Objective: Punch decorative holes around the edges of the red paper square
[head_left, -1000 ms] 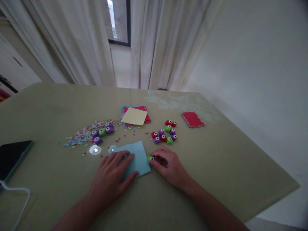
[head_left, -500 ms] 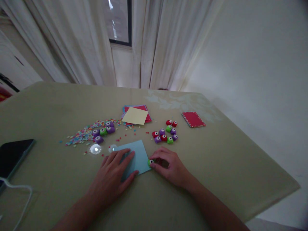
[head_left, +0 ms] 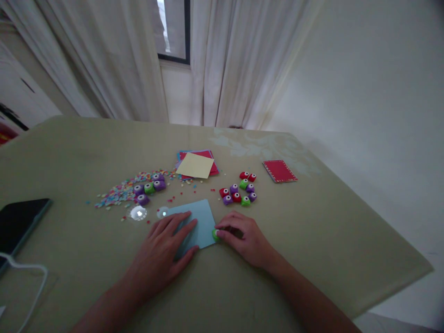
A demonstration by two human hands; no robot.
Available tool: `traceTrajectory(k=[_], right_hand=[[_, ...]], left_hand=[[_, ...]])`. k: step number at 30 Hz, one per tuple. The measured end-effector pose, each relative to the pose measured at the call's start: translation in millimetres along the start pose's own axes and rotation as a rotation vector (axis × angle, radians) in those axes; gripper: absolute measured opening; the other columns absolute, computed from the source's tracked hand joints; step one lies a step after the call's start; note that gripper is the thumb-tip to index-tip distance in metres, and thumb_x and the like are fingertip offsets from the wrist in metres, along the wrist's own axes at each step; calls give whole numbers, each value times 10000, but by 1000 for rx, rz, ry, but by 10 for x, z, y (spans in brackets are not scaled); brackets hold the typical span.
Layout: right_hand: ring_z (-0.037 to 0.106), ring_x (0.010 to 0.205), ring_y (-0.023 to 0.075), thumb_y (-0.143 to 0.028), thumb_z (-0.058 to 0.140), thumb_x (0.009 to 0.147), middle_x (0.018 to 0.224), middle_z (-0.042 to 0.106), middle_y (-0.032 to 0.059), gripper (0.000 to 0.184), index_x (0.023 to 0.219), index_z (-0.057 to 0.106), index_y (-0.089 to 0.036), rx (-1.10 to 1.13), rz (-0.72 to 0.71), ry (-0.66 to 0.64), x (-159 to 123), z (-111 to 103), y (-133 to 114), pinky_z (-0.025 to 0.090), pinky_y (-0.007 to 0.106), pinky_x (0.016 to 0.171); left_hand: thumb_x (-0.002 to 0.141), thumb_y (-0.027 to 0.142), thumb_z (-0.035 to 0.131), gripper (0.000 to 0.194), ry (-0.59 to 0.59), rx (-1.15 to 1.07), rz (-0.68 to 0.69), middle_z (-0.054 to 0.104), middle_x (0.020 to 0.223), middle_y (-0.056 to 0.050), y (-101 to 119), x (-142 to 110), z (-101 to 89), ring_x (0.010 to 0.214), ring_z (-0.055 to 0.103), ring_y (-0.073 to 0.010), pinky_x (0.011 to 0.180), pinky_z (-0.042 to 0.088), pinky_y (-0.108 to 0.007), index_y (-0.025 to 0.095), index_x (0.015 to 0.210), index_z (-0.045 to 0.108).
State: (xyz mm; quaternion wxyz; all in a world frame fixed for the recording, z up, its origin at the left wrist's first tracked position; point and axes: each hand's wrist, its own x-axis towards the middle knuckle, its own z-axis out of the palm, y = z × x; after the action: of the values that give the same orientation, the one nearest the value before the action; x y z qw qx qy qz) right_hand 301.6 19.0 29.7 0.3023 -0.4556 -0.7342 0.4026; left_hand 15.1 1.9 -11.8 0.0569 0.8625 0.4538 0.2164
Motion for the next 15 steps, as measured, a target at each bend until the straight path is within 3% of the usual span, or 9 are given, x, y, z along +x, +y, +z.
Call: traceTrajectory(k=[15], right_hand=[[671,826,173,-341,768,990,986,738,55,162,1039,840,-205,36,61,0,-4,-1,-11,502,282,724]], left_hand=[[1061,480,628,492,2,31,-12,610,1595,-105,-2,-4,-2,1387,608,-366,1119,512,-575,307,1522,616]])
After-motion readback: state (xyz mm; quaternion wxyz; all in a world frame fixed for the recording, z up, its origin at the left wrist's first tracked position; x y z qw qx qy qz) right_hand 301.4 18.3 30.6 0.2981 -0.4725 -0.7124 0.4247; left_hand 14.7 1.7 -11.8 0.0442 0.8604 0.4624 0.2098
